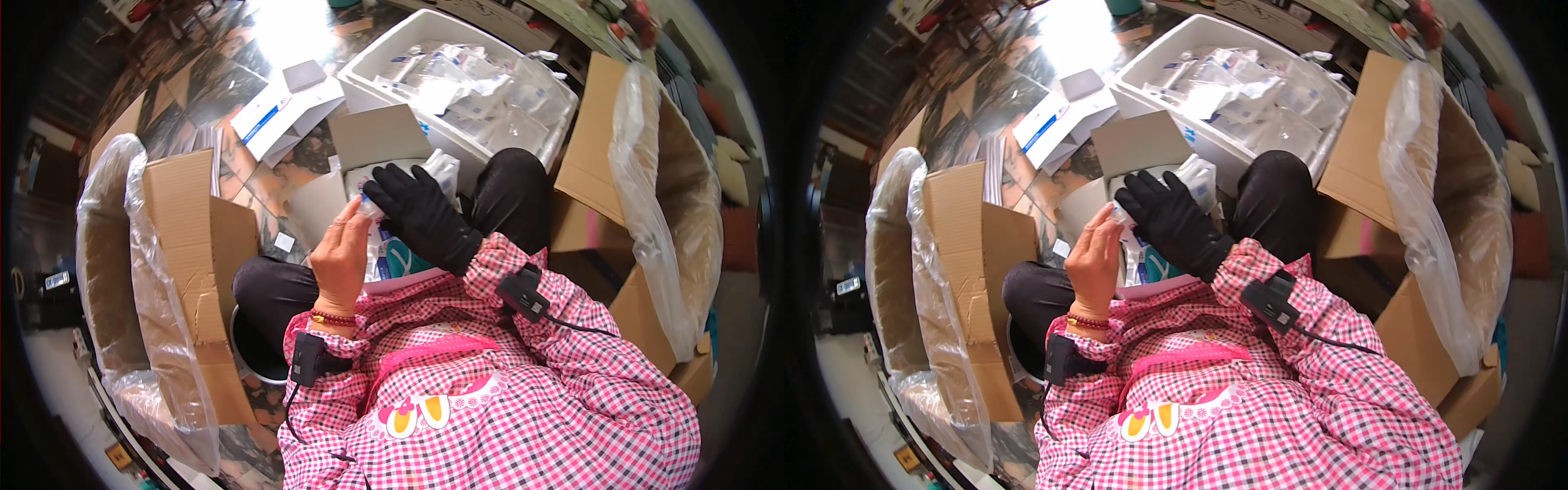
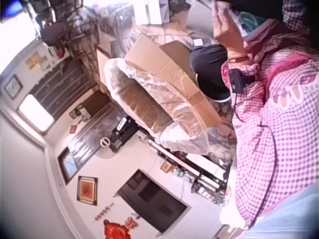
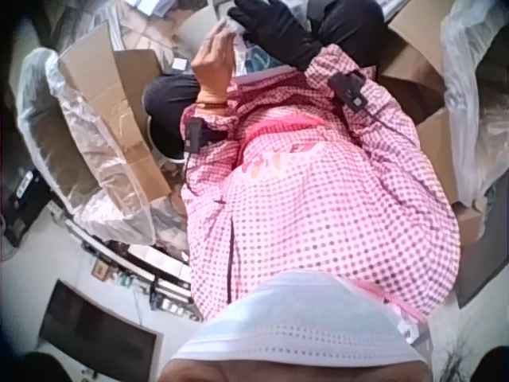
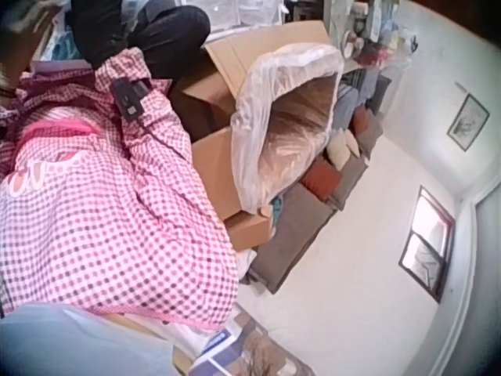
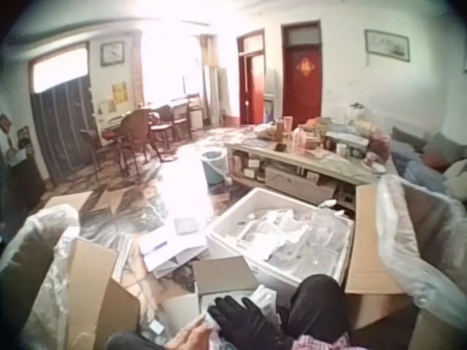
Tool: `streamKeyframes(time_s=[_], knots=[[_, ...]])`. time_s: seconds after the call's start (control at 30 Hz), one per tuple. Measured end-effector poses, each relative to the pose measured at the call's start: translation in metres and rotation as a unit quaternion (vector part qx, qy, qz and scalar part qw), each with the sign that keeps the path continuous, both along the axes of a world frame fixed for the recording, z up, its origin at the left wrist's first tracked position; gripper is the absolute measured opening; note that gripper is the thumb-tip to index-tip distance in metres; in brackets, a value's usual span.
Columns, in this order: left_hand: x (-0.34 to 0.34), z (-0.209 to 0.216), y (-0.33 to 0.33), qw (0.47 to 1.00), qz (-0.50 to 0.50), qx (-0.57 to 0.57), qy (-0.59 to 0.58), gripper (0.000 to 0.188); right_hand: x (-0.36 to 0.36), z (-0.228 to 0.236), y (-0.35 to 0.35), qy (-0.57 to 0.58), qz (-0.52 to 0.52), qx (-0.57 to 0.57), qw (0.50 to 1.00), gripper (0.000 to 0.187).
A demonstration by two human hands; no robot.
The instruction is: Unpacking and inspecting medical masks from boxes and organizing them.
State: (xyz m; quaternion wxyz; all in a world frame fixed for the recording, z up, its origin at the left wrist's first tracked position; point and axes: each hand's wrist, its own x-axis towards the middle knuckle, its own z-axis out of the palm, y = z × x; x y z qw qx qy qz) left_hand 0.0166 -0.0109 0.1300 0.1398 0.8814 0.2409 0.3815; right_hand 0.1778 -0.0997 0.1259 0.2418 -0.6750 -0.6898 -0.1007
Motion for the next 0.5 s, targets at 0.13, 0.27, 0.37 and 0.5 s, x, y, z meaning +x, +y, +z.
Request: streamKeyframes(time_s=[0.13, 0.27, 0.37, 0.5], knots=[[0.005, -0.003, 0.007, 1.0, -0.007, 0.027, 0.001, 0.01, 0.006, -0.004, 0.008, -0.019, 0.009, -0.008, 1.0, 0.056], [0.001, -0.003, 0.007, 0.998, -0.006, 0.069, 0.015, 0.011, 0.006, 0.005, 0.007, -0.04, 0.031, -0.004, 0.999, 0.05], [-0.003, -0.004, 0.005, 0.997, 0.001, 0.077, 0.006, 0.012, 0.007, 0.009, -0.002, -0.061, 0.057, -0.015, 0.996, 0.052], [-0.002, -0.007, 0.005, 0.999, 0.013, -0.009, -0.035, 0.031, 0.011, 0.008, -0.003, -0.037, 0.099, 0.052, 0.993, 0.046]])
